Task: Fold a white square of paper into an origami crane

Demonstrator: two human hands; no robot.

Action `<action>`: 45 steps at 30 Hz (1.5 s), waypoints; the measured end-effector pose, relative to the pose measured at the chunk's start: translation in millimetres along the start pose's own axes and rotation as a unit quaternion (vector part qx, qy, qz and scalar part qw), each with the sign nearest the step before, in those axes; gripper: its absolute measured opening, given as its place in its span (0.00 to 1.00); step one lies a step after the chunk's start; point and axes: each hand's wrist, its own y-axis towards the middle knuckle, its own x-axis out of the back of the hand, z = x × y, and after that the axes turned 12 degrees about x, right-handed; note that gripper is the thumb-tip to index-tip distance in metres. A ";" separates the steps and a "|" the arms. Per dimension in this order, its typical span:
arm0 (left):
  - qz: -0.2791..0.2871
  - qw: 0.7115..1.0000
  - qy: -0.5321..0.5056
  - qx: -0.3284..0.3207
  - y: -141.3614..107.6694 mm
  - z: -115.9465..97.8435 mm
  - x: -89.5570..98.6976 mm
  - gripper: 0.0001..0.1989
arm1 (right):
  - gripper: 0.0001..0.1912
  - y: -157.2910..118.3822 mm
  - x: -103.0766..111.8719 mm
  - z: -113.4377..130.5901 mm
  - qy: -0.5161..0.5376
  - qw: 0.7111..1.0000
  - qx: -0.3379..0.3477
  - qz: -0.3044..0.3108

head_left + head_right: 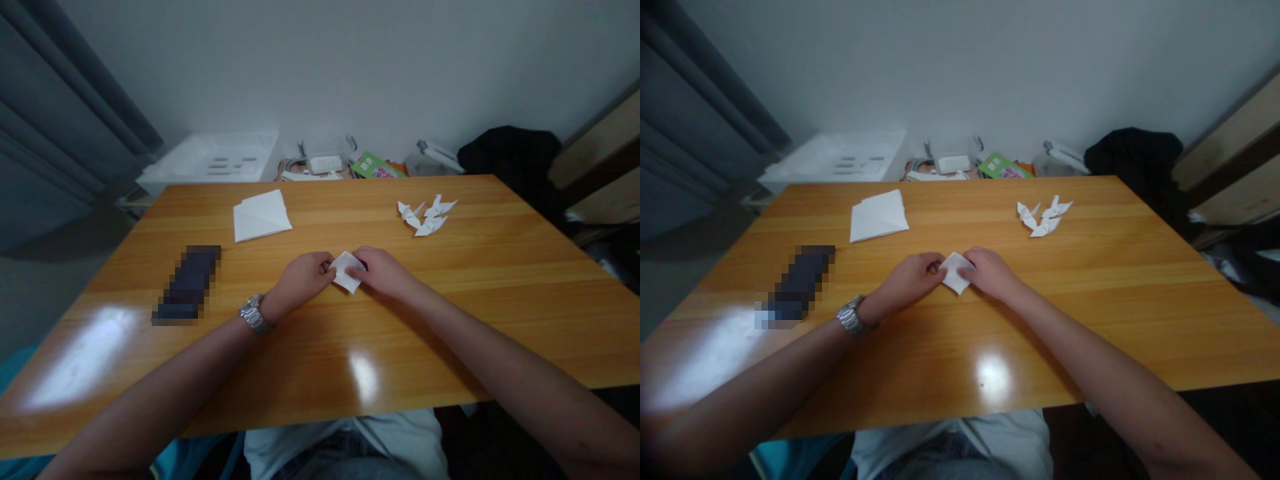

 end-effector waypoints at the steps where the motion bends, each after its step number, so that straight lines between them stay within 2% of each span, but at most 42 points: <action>1: 0.004 1.000 0.009 0.003 1.2 -0.9 2.1 0.08 | 0.09 2.3 2.6 0.2 -0.004 1.000 -0.005 0.018; 5: 0.025 0.998 0.063 -0.005 8.5 -6.2 10.9 0.07 | 0.10 14.3 11.3 -0.9 -0.009 0.996 -0.034 0.078; 10: 0.038 0.994 0.105 -0.006 20.9 -13.0 19.7 0.11 | 0.15 29.0 19.5 -1.8 -0.032 0.989 -0.042 0.139; 15: 0.006 0.998 0.064 0.000 33.1 -8.0 17.3 0.12 | 0.19 41.2 25.9 0.5 -0.063 0.979 -0.058 0.186; 19: 0.014 1.000 0.010 -0.013 39.7 -1.2 12.4 0.15 | 0.26 51.3 32.6 2.2 -0.101 0.961 -0.106 0.235; 22: 0.017 0.999 0.006 -0.030 43.2 0.7 10.9 0.14 | 0.30 56.8 39.0 5.1 -0.114 0.948 -0.127 0.267; 26: 0.016 0.999 0.030 -0.038 47.4 0.5 10.2 0.12 | 0.26 57.8 45.2 10.5 -0.079 0.940 -0.135 0.303; 33: 0.000 0.997 0.074 -0.025 48.8 2.6 7.5 0.13 | 0.24 54.2 42.6 12.6 -0.050 0.937 -0.143 0.315; 37: 0.011 0.997 0.066 -0.022 46.5 4.0 6.2 0.13 | 0.22 54.3 39.4 10.9 -0.036 0.939 -0.136 0.315; 45: 0.020 0.996 0.087 -0.032 39.0 -1.4 9.9 0.11 | 0.25 53.6 37.7 14.9 -0.115 0.952 -0.100 0.265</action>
